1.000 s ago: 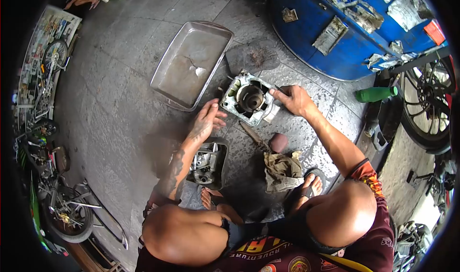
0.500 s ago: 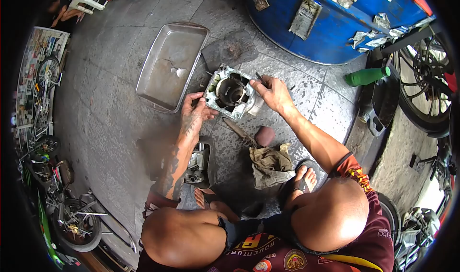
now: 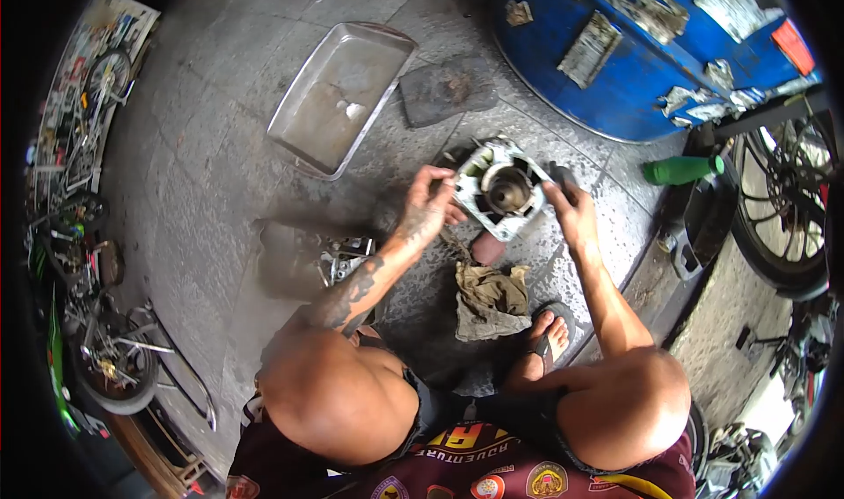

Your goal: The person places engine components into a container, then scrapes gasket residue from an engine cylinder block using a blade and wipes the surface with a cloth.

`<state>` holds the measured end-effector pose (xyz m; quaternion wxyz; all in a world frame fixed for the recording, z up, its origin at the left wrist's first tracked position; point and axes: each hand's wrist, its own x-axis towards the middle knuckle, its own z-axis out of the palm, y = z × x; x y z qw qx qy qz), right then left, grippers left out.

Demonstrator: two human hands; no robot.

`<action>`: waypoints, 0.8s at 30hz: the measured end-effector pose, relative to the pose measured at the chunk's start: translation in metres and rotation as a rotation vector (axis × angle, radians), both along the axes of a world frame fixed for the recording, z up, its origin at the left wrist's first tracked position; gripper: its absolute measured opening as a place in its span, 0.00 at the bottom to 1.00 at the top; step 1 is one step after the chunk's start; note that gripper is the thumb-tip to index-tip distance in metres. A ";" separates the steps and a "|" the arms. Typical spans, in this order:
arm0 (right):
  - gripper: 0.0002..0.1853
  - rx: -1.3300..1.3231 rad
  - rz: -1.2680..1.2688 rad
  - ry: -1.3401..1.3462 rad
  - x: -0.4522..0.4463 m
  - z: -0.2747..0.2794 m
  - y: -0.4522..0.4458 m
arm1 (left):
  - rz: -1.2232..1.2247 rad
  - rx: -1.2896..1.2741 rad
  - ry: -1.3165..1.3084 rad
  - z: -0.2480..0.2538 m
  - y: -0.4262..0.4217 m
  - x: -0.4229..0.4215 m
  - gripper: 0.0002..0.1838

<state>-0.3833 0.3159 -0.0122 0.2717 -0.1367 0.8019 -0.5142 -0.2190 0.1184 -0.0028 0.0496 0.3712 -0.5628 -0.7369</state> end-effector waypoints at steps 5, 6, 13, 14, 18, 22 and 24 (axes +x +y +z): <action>0.23 0.036 -0.086 -0.080 0.001 0.000 0.034 | -0.228 0.211 -0.040 0.012 0.009 0.017 0.26; 0.23 0.052 -0.084 -0.078 0.000 0.002 0.040 | -0.265 0.260 -0.081 0.024 0.009 0.020 0.28; 0.25 0.256 -0.115 0.070 -0.002 -0.014 0.070 | -0.001 0.103 -0.081 0.029 -0.031 0.097 0.26; 0.26 0.228 -0.096 0.066 -0.010 -0.008 0.069 | 0.050 0.071 -0.064 0.027 -0.037 0.111 0.25; 0.29 0.354 -0.270 0.423 -0.063 0.002 0.060 | 0.227 -0.244 -0.042 0.027 -0.062 0.173 0.21; 0.47 0.704 0.028 0.526 -0.105 0.001 0.034 | 0.506 -0.515 -0.161 0.029 -0.077 0.250 0.17; 0.55 0.941 0.203 0.543 -0.119 -0.010 0.023 | 0.643 -0.596 -0.249 0.033 -0.073 0.288 0.15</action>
